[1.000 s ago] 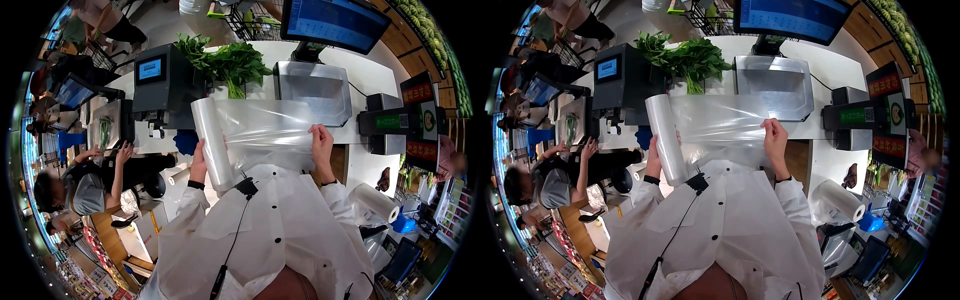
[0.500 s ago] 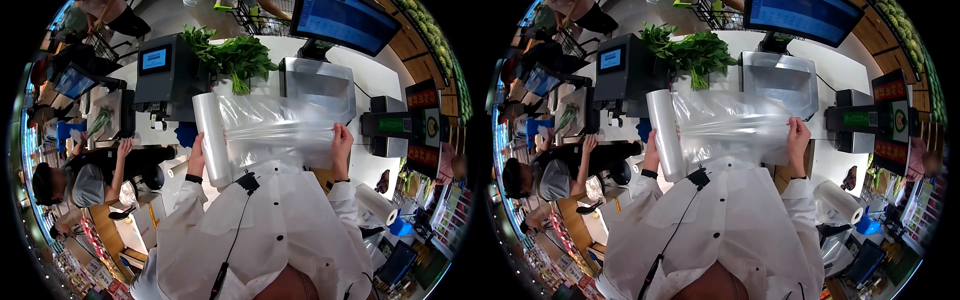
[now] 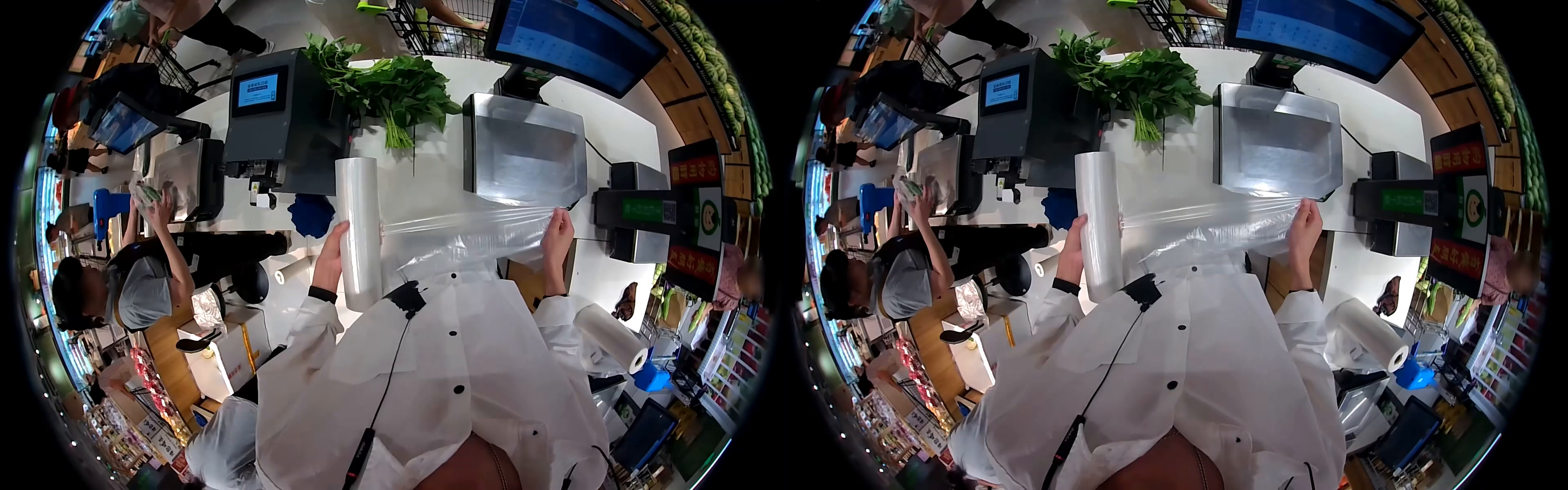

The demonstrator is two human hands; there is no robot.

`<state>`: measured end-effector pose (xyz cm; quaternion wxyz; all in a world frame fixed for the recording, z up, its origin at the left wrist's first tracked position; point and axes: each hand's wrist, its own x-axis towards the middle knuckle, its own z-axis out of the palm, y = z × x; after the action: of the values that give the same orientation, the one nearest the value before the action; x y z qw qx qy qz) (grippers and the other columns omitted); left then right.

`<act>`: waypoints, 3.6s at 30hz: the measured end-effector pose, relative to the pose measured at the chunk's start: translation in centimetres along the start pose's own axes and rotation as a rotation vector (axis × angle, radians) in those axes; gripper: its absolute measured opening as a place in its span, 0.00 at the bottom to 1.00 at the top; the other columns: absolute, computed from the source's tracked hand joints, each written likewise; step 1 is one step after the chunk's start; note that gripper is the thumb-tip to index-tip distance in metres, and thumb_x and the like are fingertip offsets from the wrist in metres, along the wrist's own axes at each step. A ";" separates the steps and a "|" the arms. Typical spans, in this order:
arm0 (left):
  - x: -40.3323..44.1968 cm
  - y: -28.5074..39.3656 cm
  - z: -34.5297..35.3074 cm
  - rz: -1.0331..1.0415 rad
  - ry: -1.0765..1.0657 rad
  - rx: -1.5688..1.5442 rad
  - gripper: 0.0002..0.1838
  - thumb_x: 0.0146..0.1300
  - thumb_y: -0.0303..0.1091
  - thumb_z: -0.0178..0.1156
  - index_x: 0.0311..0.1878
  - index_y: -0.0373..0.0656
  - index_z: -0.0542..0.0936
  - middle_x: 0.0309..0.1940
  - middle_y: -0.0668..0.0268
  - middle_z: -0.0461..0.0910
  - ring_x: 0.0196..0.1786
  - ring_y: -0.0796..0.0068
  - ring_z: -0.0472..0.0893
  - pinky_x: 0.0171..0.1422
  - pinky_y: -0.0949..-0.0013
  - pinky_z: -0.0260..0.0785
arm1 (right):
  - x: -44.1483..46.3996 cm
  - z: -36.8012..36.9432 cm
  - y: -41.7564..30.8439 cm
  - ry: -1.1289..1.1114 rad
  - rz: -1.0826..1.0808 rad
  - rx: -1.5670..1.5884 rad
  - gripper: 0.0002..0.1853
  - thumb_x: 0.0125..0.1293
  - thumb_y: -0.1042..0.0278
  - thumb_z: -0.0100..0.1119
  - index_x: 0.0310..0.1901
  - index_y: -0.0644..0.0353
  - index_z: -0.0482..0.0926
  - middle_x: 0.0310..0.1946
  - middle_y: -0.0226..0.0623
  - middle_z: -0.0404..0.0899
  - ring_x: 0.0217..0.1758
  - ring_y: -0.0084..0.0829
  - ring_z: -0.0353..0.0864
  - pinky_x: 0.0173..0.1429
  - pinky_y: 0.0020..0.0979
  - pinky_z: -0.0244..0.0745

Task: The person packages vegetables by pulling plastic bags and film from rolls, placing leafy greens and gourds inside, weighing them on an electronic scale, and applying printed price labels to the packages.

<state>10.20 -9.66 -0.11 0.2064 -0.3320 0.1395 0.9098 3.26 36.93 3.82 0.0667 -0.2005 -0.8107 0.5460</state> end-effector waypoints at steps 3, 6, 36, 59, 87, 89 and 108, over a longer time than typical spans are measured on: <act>-1.7 -0.2 3.6 0.064 0.085 0.118 0.35 0.57 0.45 0.58 0.63 0.31 0.65 0.51 0.47 0.75 0.50 0.52 0.79 0.57 0.54 0.74 | -0.6 0.5 -0.5 0.115 -0.130 -0.137 0.16 0.73 0.61 0.48 0.32 0.66 0.75 0.18 0.27 0.67 0.23 0.16 0.61 0.29 0.21 0.60; -1.7 0.4 3.4 0.085 0.053 0.102 0.35 0.56 0.44 0.58 0.63 0.31 0.65 0.50 0.47 0.75 0.50 0.52 0.79 0.57 0.55 0.75 | -1.1 0.8 -0.9 0.185 -0.175 -0.177 0.14 0.72 0.64 0.49 0.33 0.66 0.75 0.19 0.31 0.71 0.23 0.18 0.64 0.30 0.23 0.62; 9.6 -17.9 25.2 0.060 -0.850 1.516 0.46 0.39 0.36 0.75 0.65 0.40 0.66 0.52 0.62 0.75 0.56 0.71 0.74 0.62 0.66 0.65 | -24.2 -22.6 12.9 0.712 0.293 -0.421 0.10 0.69 0.63 0.57 0.33 0.60 0.77 0.15 0.21 0.65 0.19 0.12 0.58 0.21 0.21 0.51; 25.1 -58.1 25.5 0.603 -0.945 1.462 0.43 0.37 0.33 0.71 0.63 0.42 0.66 0.58 0.52 0.70 0.61 0.49 0.69 0.68 0.55 0.58 | -21.6 -20.9 13.3 0.294 0.570 0.084 0.10 0.71 0.60 0.54 0.35 0.56 0.73 0.13 0.17 0.61 0.14 0.10 0.54 0.18 0.20 0.46; 24.9 1.2 7.3 0.808 0.718 1.394 0.50 0.42 0.50 0.75 0.61 0.25 0.63 0.55 0.43 0.72 0.61 0.50 0.71 0.65 0.59 0.64 | -2.7 5.2 -11.4 -0.808 0.028 0.168 0.11 0.76 0.65 0.40 0.37 0.60 0.67 0.26 0.24 0.62 0.29 0.16 0.59 0.35 0.20 0.60; 28.4 3.3 7.8 0.711 0.688 1.422 0.53 0.41 0.49 0.75 0.63 0.26 0.59 0.59 0.42 0.68 0.64 0.48 0.67 0.67 0.57 0.62 | -4.8 4.6 -13.6 -0.674 0.141 0.138 0.12 0.76 0.64 0.41 0.36 0.61 0.69 0.26 0.24 0.62 0.30 0.15 0.61 0.36 0.20 0.62; 18.3 2.9 4.2 -0.120 -0.084 0.642 0.26 0.56 0.31 0.66 0.57 0.33 0.72 0.49 0.61 0.79 0.50 0.67 0.78 0.53 0.63 0.72 | -9.3 -6.7 -2.5 0.008 0.228 0.316 0.12 0.76 0.58 0.42 0.38 0.54 0.71 0.32 0.24 0.76 0.25 0.12 0.64 0.28 0.18 0.60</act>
<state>-6.17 -5.40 -8.78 0.3591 -0.2199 0.3908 0.8185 13.32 38.14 9.82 0.0381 -0.2802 -0.6867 0.6697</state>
